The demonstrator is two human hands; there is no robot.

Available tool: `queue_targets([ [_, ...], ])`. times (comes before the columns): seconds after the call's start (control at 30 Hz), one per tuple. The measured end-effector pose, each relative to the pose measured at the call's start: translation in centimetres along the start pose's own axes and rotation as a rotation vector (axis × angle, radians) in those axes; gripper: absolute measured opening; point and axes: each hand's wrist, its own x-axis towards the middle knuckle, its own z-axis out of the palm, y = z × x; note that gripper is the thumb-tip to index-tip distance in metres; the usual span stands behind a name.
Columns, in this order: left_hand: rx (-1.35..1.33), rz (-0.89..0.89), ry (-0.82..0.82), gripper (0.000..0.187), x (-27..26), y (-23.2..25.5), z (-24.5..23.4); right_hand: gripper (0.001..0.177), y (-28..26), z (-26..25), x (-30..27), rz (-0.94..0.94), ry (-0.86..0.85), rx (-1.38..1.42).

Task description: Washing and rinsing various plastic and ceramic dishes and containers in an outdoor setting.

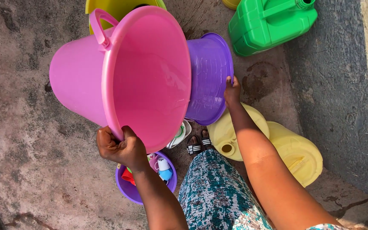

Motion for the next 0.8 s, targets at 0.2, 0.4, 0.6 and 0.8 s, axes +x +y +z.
queue_targets([
  [0.2, 0.134, 0.036, 0.033, 0.034, 0.3, -1.9, -1.1, 0.043, 5.7, -2.2, 4.6, 0.007, 0.196, 0.089],
  [0.4, 0.209, 0.065, 0.032, 0.036, 0.1, -1.9, -2.1, 0.050, 5.0, -3.5, 5.0, 0.276, 0.443, 0.148],
  [0.6, 0.209, 0.088, 0.031, 0.035, -0.4, -2.7, -3.2, 0.053, 3.5, -3.4, 3.5, 0.463, 0.535, 0.249],
  [0.8, 0.288, 0.461, -0.005, 0.047, -0.9, -3.7, -4.0, 0.051, 3.9, -2.3, 1.9, 0.456, 0.502, 0.369],
])
